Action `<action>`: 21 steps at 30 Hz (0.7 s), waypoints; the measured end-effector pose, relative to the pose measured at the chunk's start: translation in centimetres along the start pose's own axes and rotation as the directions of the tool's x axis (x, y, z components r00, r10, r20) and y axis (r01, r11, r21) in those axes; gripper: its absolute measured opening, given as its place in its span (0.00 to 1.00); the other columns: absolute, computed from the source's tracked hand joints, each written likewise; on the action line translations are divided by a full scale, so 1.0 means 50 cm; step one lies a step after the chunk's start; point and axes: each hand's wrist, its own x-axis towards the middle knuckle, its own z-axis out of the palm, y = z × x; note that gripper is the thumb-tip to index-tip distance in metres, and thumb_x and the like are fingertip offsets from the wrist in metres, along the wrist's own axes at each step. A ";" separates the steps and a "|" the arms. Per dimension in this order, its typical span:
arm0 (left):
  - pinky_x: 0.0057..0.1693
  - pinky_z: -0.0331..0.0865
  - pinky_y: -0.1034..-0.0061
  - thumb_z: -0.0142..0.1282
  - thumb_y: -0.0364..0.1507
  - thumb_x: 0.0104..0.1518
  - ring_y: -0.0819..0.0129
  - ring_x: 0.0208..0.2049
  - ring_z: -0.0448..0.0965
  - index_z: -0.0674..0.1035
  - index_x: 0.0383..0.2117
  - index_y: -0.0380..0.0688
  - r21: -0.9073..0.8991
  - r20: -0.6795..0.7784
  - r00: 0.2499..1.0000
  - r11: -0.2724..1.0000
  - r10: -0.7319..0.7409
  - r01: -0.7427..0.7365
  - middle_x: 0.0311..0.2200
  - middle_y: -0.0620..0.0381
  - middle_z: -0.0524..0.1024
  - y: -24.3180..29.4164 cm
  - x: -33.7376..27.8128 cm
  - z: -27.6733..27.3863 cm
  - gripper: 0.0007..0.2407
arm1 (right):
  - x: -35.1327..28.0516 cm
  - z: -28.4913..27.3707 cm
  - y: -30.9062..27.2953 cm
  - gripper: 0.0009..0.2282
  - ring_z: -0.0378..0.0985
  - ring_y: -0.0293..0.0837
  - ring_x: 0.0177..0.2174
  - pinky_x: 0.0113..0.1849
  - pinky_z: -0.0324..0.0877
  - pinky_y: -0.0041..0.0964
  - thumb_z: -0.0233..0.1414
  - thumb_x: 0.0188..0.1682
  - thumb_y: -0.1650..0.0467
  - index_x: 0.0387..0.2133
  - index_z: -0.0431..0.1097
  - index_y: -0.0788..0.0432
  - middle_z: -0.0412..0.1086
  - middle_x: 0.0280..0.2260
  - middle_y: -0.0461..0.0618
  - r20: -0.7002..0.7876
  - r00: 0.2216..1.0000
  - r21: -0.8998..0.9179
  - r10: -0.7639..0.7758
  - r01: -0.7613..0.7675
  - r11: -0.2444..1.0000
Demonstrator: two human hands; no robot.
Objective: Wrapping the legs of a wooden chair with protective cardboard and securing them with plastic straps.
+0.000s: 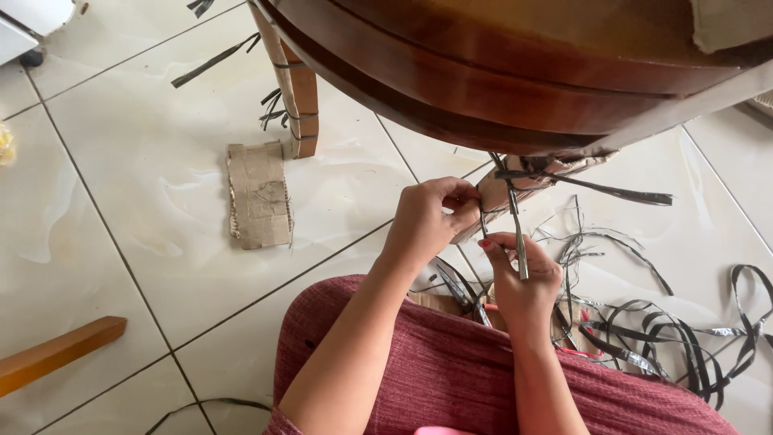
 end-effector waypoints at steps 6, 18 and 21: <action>0.43 0.80 0.70 0.65 0.30 0.54 0.65 0.34 0.87 0.85 0.34 0.43 -0.043 -0.035 0.997 0.997 -0.069 0.068 0.29 0.54 0.84 0.012 0.005 -0.003 0.06 | 0.000 -0.002 -0.019 0.03 0.64 0.31 0.26 0.33 0.61 0.24 0.64 0.45 0.73 0.30 0.81 0.50 0.76 0.23 0.41 0.029 1.000 0.006 0.005 -0.005 1.000; 0.57 0.75 0.61 0.54 0.39 0.59 0.58 0.53 0.81 0.76 0.55 0.45 0.352 0.299 0.798 0.838 -0.523 0.417 0.47 0.49 0.82 0.099 -0.037 -0.050 0.20 | -0.049 -0.060 0.145 0.06 0.83 0.54 0.34 0.41 0.75 0.52 0.60 0.46 0.65 0.36 0.81 0.44 0.81 0.28 0.49 0.307 0.943 -0.388 0.127 0.002 0.922; 0.55 0.70 0.70 0.54 0.40 0.62 0.66 0.53 0.78 0.72 0.60 0.50 0.689 0.421 0.588 0.666 -0.690 0.288 0.58 0.59 0.75 0.071 -0.057 -0.022 0.21 | -0.088 -0.146 0.214 0.14 0.88 0.47 0.34 0.42 0.78 0.41 0.55 0.48 0.64 0.49 0.75 0.42 0.83 0.41 0.39 0.610 0.713 -0.607 0.347 0.138 0.782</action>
